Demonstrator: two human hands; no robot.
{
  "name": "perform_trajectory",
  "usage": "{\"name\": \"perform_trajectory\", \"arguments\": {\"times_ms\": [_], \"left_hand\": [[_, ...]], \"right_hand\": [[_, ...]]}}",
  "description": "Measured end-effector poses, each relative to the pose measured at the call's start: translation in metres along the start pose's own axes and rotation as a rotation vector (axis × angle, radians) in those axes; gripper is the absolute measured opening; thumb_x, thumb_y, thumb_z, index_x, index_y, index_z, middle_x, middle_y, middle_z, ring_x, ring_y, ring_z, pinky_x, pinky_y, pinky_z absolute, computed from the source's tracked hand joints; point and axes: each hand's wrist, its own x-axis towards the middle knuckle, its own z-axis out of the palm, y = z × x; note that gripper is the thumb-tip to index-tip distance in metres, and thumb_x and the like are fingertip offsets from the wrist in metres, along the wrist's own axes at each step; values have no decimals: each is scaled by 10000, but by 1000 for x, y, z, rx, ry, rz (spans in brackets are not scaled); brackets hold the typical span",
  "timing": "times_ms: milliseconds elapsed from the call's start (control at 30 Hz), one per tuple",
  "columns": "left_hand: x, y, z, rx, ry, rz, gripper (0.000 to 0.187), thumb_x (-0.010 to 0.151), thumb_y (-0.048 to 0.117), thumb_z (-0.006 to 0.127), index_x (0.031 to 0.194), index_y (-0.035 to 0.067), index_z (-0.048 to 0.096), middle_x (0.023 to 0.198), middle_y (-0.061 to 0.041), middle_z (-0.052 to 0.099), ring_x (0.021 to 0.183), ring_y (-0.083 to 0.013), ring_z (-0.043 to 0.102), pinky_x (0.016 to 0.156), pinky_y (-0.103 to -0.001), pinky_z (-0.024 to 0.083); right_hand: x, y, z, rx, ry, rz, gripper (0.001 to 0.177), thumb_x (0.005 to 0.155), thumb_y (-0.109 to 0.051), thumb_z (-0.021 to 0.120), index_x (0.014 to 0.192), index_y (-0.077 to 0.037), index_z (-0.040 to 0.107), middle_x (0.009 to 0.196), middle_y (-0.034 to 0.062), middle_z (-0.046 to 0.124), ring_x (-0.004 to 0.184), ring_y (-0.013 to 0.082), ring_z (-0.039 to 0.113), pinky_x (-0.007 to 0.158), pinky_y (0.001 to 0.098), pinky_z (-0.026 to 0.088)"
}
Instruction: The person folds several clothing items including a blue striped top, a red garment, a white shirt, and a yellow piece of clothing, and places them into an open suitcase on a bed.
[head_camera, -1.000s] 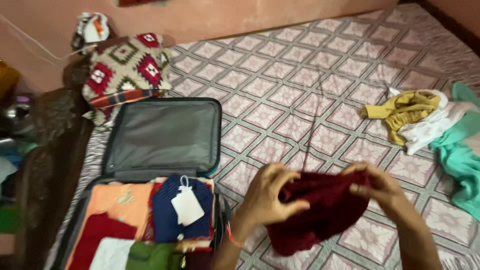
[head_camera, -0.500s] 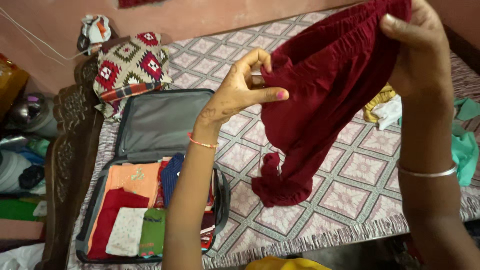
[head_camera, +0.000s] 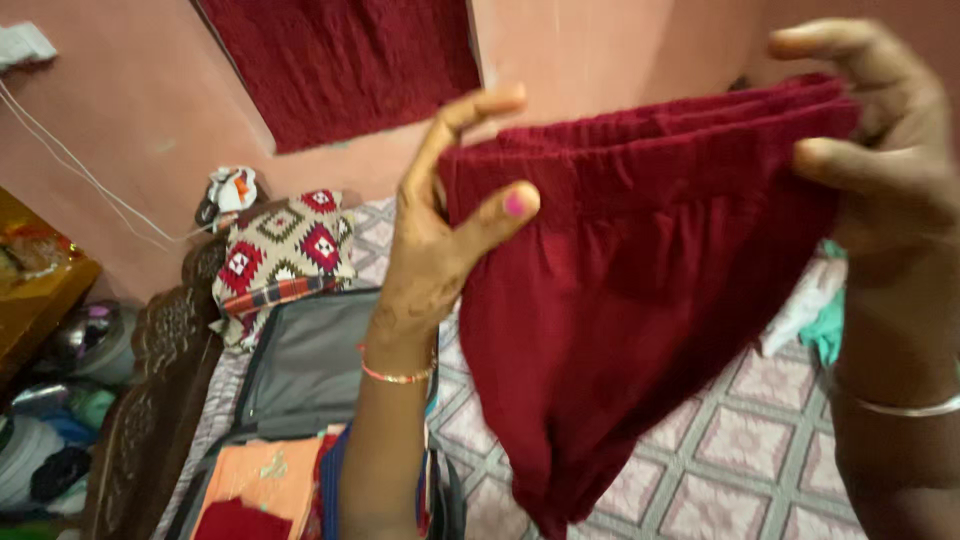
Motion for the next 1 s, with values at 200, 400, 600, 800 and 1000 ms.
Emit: {"name": "perform_trajectory", "arguments": {"times_ms": [200, 400, 600, 800, 1000], "left_hand": [[67, -27, -20, -135, 149, 43, 559, 981, 265, 829, 1430, 48, 575, 1426, -38, 589, 1383, -145, 543, 1241, -301, 421], [101, -122, -73, -73, 138, -81, 518, 998, 314, 793, 1398, 24, 638, 1360, -52, 627, 1317, -159, 561, 1197, -301, 421], [77, -293, -133, -130, 125, -419, 587, 914, 269, 818, 1394, 29, 578, 1361, -42, 580, 1308, -158, 511, 1145, -314, 430], [42, -560, -244, -56, -134, -636, 689, 848, 240, 834, 1449, 82, 537, 1426, -62, 578, 1349, -168, 498, 1148, -310, 382], [-3, -910, -318, 548, 436, -829, 761, 875, 454, 740, 1439, 45, 434, 1229, -186, 665, 1085, -339, 636, 948, -489, 527]], "right_hand": [[59, 35, -36, -904, -46, -514, 155, 1139, 65, 590, 1293, 83, 586, 1087, 130, 648, 878, 222, 646, 769, 287, 509], [123, 123, -64, -207, -4, 60, 187, 1073, -11, 688, 1247, -78, 674, 1028, 43, 715, 944, 149, 733, 944, 301, 633], [151, 295, -96, -97, 15, 545, 490, 851, -120, 763, 1325, -100, 641, 1260, 29, 683, 1116, 143, 666, 1028, 337, 549], [172, 566, -179, -240, -246, 774, 537, 752, -112, 808, 1269, -73, 666, 1278, 65, 673, 1200, 209, 616, 1070, 390, 481], [176, 960, -275, -687, -112, 514, 712, 870, -435, 755, 1422, -31, 555, 1405, 171, 592, 1305, 350, 542, 1076, 466, 438]]}}
